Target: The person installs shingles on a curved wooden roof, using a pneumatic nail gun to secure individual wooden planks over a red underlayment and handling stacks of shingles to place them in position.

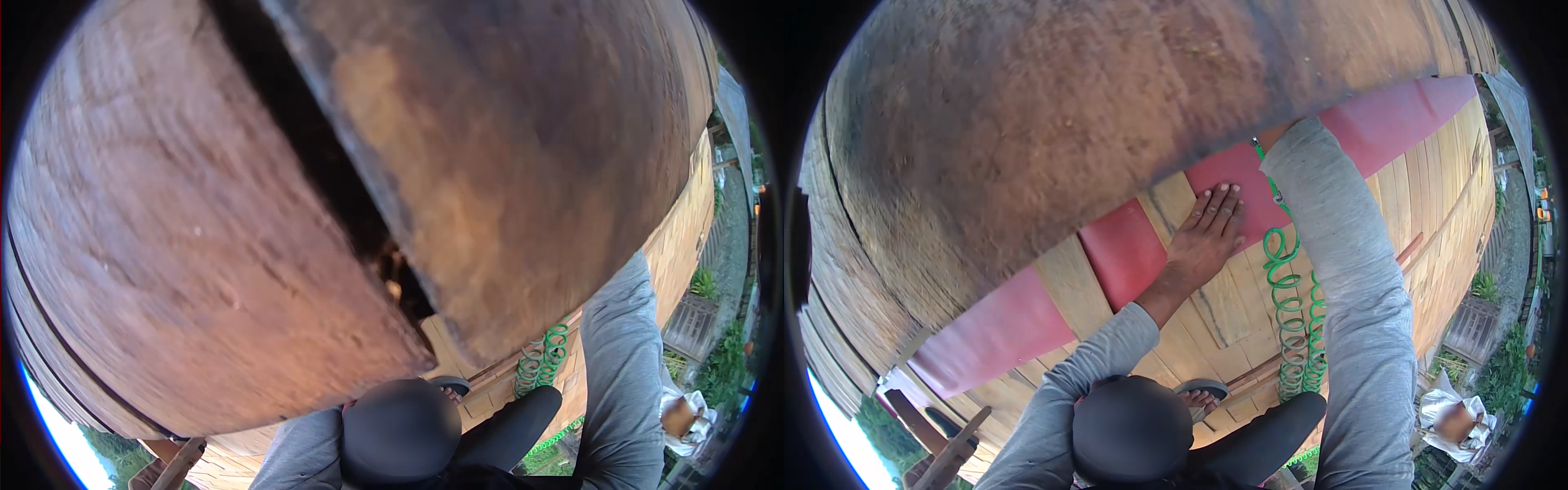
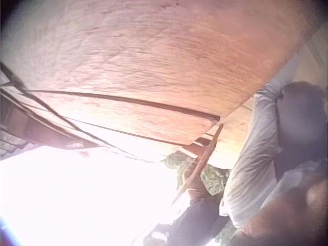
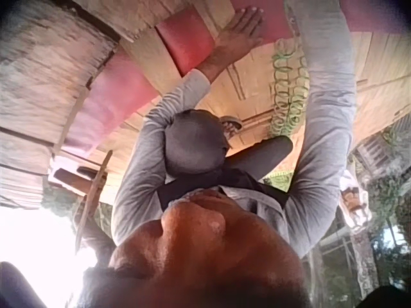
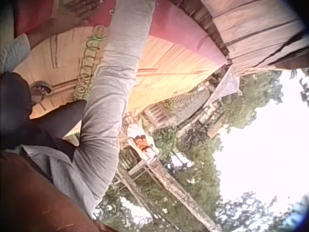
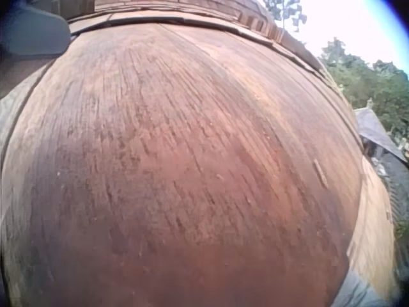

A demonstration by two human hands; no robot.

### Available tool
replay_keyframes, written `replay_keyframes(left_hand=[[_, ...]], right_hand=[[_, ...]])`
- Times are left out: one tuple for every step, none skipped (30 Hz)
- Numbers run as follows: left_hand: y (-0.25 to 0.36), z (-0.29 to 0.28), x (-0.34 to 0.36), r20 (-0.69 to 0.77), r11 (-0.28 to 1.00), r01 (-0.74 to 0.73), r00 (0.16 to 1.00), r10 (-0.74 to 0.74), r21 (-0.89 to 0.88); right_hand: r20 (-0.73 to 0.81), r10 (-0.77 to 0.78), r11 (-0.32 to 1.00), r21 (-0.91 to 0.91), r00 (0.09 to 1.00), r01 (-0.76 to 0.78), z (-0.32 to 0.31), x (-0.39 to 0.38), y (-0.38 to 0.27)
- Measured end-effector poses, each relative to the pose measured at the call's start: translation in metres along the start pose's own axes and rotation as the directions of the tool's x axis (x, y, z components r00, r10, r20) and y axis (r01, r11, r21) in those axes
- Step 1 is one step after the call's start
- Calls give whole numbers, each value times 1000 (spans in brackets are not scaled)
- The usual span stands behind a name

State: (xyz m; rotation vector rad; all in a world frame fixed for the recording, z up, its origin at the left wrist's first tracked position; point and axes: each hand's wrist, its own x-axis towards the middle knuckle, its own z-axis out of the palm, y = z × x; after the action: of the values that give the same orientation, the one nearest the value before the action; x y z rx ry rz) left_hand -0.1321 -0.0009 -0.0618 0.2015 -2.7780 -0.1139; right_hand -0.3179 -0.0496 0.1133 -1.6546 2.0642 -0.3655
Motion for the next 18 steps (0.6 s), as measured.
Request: replay_keyframes(left_hand=[[1,-2,1,8,1000,-1,1000,1,9],[2,-3,2,15,1000,-3,1000,3,17],[1,-3,2,53,999,14,999,-13,-34],[1,-3,2,91,996,34,996,-26,-86],[2,-2,1,130,989,55,991,-37,-138],[2,-2,1,166,978,85,985,-53,-188],[3,-2,1,203,964,115,977,-67,-238],[3,-1,1,188,970,107,980,-66,-217],[4,-3,2,171,975,99,983,-65,-198],[3,-4,3,103,993,55,994,-44,-106],[3,-5,4,36,1000,17,999,-17,-10],[2,-5,3,23,1000,16,1000,-16,-6],[1,-5,2,11,1000,15,1000,-15,-2],[1,-4,2,-1,1000,14,1000,-14,2],[1,-5,3,9,1000,11,1000,-11,0],[2,-6,5,20,1000,8,1000,-8,-2],[3,-7,6,30,1000,4,1000,-4,-4],[3,-5,5,25,1000,6,1000,-6,-1]], right_hand=[[-2,2,1000,-2,1000,-2,-1,0,1],[-5,2,1000,-4,1000,-2,-1,0,2],[-9,-3,1000,-7,1000,3,-2,0,1],[-12,-5,1000,-7,1000,5,-3,0,1],[-15,-9,1000,-8,1000,9,-3,1,1],[-18,-11,1000,-11,1000,11,-4,1,0],[-22,-12,1000,-13,1000,12,-4,1,1],[-22,-16,1000,-18,1000,15,-3,2,1],[-27,-18,1000,-23,999,17,-4,3,1],[-26,-20,999,-28,999,20,-3,4,1],[-28,-21,999,-31,999,20,-3,5,1],[-30,-27,999,-34,999,26,-2,6,-1],[-30,-34,999,-35,999,33,-1,8,-2],[-33,-36,999,-40,999,35,-1,9,-3],[-33,-38,999,-40,999,36,-1,9,-2],[-34,-36,999,-42,999,34,0,8,0],[-37,-38,998,-48,999,36,1,8,1],[-40,-41,998,-49,998,39,0,8,0]])
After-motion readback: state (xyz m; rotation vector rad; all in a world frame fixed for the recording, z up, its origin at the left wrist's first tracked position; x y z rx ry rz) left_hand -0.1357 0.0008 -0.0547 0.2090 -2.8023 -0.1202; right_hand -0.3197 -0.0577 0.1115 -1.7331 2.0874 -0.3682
